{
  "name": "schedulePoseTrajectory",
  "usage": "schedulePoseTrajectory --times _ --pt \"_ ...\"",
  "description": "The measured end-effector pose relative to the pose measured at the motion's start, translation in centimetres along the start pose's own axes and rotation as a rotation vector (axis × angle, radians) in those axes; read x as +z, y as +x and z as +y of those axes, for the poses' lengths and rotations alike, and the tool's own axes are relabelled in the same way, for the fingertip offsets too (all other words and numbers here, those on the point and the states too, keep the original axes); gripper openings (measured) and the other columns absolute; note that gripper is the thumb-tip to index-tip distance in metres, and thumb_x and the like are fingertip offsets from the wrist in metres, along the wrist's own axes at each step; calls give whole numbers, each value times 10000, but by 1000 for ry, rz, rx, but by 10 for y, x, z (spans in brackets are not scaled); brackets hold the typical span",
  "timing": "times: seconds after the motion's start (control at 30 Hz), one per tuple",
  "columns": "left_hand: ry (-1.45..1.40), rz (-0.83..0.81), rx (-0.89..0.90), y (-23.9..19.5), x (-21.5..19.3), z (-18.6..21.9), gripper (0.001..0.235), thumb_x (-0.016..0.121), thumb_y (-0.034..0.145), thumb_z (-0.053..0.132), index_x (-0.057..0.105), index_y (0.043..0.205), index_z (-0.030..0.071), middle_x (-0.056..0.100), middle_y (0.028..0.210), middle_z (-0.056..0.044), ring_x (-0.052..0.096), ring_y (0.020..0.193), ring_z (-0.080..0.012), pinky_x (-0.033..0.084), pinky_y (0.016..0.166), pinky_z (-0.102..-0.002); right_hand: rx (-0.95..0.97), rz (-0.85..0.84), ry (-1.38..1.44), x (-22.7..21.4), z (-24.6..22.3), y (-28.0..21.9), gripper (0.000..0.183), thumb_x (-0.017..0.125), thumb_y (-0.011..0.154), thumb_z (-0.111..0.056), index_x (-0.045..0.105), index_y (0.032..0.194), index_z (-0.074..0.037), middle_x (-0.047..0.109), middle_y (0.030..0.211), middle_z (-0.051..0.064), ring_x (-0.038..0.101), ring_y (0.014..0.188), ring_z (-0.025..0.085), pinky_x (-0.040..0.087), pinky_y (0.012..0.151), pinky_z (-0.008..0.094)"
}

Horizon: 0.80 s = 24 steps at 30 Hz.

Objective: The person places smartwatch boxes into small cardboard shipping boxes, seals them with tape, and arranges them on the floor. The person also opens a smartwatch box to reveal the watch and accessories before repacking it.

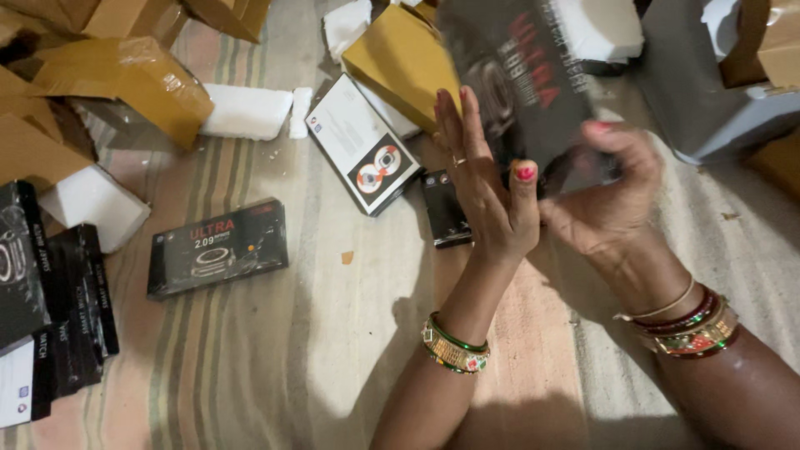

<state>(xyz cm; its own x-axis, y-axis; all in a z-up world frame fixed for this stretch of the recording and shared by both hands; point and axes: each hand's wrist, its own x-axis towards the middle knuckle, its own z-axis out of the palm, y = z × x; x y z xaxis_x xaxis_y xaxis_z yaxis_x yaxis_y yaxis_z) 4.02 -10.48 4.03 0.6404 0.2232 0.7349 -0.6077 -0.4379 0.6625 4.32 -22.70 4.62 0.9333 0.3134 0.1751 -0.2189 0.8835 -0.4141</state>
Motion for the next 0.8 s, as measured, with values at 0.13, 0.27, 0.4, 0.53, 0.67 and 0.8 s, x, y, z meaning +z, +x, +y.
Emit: schedulePoseTrajectory --times 0.13,0.27,0.4,0.53,0.67,0.8 --pt "-269 -8 -83 -4 3 -14 821 357 1123 607 126 1653 25 175 1708 -256 182 1580 -344 184 1307 -428 -29 36 -38 29 -6 2 517 707 895 -308 592 1295 -2 649 1293 140 683 1163 282 563 1060 431" --pt "-719 -56 -311 -7 7 -24 714 567 1106 395 236 1588 -16 421 1516 -194 453 1357 -243 380 1188 -363 -3 120 -273 33 -15 12 583 655 944 -341 543 1351 60 645 1300 189 681 1178 299 562 1088 430" --pt "-790 -64 -384 -8 9 -27 560 585 1113 256 388 1546 -39 574 1264 -112 516 999 -123 469 900 -261 -126 238 -1063 22 -27 21 750 701 907 -340 425 1473 68 644 1213 234 665 1100 318 568 973 430" --pt "-687 -87 -385 -10 13 -17 620 586 1083 278 357 1584 -6 609 1308 -76 610 1075 -94 545 890 -226 -311 132 -1644 15 -16 22 724 633 977 -322 379 1539 58 545 1380 267 553 1270 298 538 980 401" --pt "-676 -181 -184 -5 11 -5 781 618 990 432 281 1587 58 591 1303 -89 649 1089 -111 577 946 -251 -93 107 -1161 4 -8 20 860 664 908 -386 265 1579 -23 519 1323 224 550 1242 291 524 991 381" --pt "-434 -192 135 -1 3 -3 652 544 1026 460 399 1530 72 515 1484 -165 499 1361 -247 394 1197 -373 11 92 -755 -15 -16 15 664 698 919 -297 418 1348 124 570 1148 244 613 1093 375 576 972 478"
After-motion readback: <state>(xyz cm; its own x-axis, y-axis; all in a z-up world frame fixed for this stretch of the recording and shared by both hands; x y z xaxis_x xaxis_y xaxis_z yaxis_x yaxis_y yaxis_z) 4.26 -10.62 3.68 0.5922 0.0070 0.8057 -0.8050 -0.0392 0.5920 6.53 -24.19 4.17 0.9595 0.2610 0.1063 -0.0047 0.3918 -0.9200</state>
